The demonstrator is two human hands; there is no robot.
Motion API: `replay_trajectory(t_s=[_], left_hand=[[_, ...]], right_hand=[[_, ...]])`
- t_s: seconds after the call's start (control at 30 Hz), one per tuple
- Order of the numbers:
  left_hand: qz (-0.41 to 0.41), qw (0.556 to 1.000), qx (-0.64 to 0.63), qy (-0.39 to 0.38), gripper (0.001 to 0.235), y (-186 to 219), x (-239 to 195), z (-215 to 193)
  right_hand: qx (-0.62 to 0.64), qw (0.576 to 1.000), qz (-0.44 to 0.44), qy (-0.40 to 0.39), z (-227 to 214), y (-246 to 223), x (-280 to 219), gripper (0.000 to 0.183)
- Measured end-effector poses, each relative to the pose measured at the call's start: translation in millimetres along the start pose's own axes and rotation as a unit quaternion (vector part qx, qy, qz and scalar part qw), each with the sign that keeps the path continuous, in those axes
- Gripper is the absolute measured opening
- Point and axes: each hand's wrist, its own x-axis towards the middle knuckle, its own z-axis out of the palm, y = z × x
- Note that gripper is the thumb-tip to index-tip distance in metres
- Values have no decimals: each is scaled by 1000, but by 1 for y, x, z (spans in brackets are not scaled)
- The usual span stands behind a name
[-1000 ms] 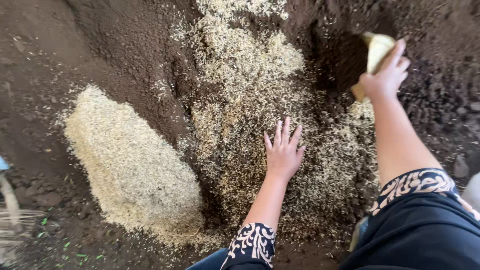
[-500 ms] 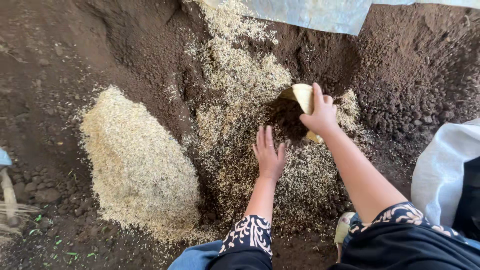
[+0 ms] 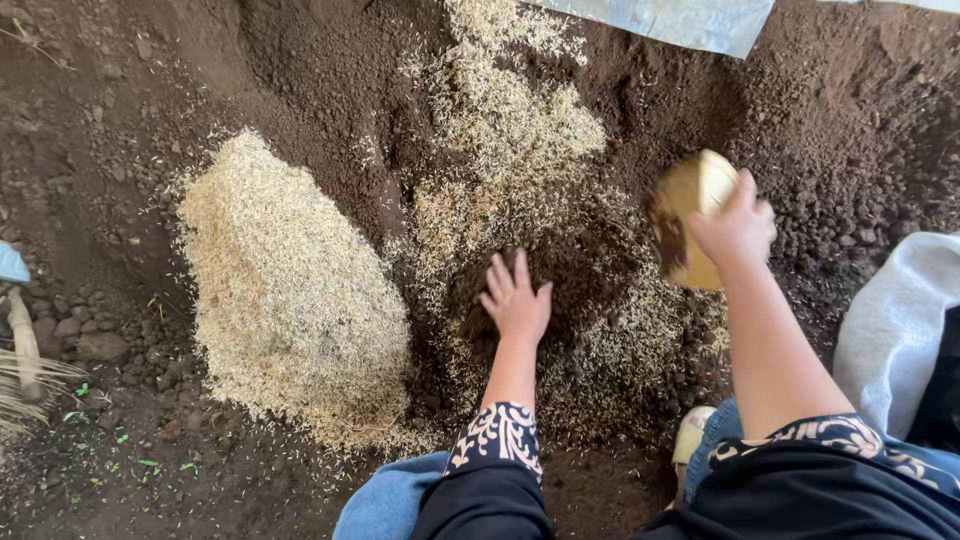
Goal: The person scoops a light-colored granular material from a pile and mixes it into a darker soil-like pile using a small container and their hands. They repeatedly transfer and blend the materials, then briefly handle a small black object near the end.
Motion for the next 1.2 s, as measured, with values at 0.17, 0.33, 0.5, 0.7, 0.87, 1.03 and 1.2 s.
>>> replay_trajectory(t_s=[0.17,0.33,0.5,0.7,0.87,1.03,1.2], left_hand=[[-149,981,-120,-8,86,-30,16,27],[-170,942,-289,19,91,-7,33,47],[-141,906,-398,20,98,11,32,46],[-54,876,-479,-9,102,44,51,45],[-41,855,-512,-78,103,57,45,-8],[33,894,-446,30,84,50,25,-48],[-167,900,-349,201,75,-11,-8,-39]], right_hand=[[231,958,123,-119,102,76,31,93],[221,967,77,-101,122,62,20,93],[115,991,13,-71,90,10,-37,98],[131,987,-77,-46,33,-39,-73,103],[31,972,-224,70,-4,-62,-82,113],[-36,951,-261,165,-23,-47,-55,116],[-15,996,-48,76,-19,23,-14,110]])
